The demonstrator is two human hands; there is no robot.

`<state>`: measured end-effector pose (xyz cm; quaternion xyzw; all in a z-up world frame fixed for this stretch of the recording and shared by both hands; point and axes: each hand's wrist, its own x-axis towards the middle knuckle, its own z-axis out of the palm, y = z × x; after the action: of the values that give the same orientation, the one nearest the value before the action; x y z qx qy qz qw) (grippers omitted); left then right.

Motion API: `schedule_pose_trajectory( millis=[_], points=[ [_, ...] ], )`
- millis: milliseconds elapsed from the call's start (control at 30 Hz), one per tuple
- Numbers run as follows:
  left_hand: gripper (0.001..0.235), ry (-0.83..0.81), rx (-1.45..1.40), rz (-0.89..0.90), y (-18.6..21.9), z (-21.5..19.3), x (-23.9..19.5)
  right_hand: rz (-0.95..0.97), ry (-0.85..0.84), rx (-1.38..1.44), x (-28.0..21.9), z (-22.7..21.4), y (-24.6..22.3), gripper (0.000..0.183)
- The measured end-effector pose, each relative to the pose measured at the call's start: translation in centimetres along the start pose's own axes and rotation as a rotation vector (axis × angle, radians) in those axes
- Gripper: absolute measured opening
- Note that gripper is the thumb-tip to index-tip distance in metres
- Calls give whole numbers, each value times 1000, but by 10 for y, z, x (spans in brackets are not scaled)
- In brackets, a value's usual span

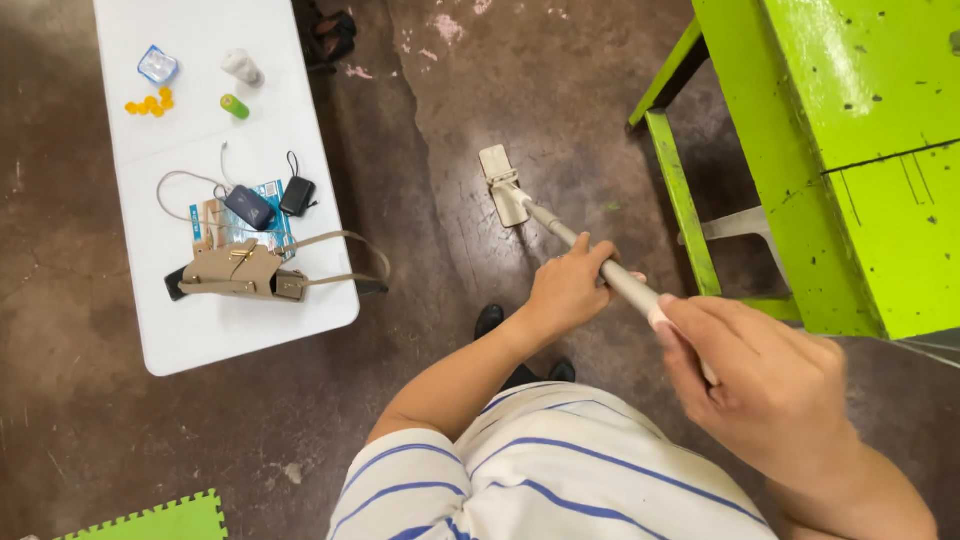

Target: The person mops the floor using a flat mop, moving around a white table and green furniture. They clean the area between the table and a green cabinet, then continue mopping near a green desk and white chair.

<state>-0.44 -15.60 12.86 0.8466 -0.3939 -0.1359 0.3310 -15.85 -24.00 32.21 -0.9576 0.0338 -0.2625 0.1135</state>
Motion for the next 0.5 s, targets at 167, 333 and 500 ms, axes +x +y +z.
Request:
schedule_pose_trajectory(
  millis=[167, 333, 500],
  points=[
    [28, 0, -53, -22, -28, 23, 18, -57, 102, -107, -15, 50, 24, 11],
    [46, 33, -222, -84, -149, 95, 64, -144, 130, -50, -30, 180, 64, 14],
    [77, -102, -111, -266, -101, 65, 44, 128, -227, 133, -38, 303, 148, 27]
  ],
)
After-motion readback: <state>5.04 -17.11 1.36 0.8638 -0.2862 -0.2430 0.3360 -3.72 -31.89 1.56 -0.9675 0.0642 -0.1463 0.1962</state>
